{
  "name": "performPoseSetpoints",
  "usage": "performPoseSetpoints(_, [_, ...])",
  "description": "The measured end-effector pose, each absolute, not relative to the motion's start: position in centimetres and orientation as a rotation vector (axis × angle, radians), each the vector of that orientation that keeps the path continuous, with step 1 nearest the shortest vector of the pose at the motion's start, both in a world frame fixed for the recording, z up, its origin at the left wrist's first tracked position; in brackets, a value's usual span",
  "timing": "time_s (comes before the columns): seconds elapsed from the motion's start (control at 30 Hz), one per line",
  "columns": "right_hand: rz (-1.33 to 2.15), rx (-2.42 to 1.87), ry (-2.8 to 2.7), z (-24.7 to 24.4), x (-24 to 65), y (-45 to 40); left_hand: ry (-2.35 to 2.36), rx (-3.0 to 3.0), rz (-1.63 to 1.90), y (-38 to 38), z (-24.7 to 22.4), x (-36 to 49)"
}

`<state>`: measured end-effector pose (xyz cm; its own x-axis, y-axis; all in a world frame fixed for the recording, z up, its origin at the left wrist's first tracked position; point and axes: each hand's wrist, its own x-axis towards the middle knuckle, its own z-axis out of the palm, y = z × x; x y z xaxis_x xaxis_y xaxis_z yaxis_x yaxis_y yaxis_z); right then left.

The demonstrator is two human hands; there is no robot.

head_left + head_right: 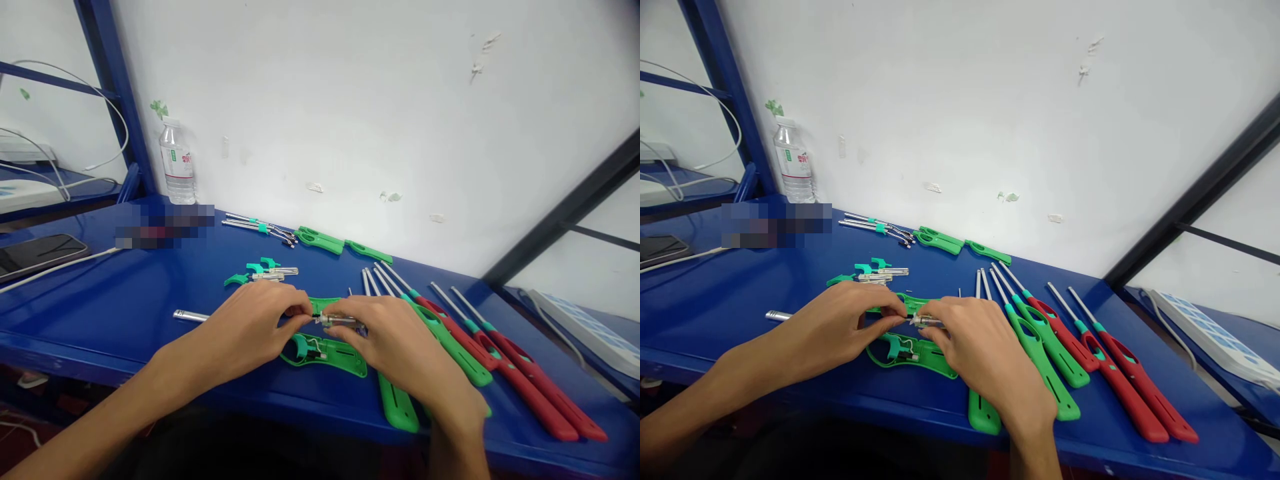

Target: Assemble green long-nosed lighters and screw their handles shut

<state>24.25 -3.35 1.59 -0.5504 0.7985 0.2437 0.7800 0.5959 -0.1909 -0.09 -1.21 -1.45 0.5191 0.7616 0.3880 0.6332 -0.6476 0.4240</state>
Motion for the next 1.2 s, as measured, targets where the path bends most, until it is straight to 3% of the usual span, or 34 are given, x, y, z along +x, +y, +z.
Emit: performPoseSetpoints(1.2, [-0.016, -1.300, -2.600, 2.3, 24.1, -3.7, 1.132, 2.571, 0.742, -1.3, -2.2, 0.2])
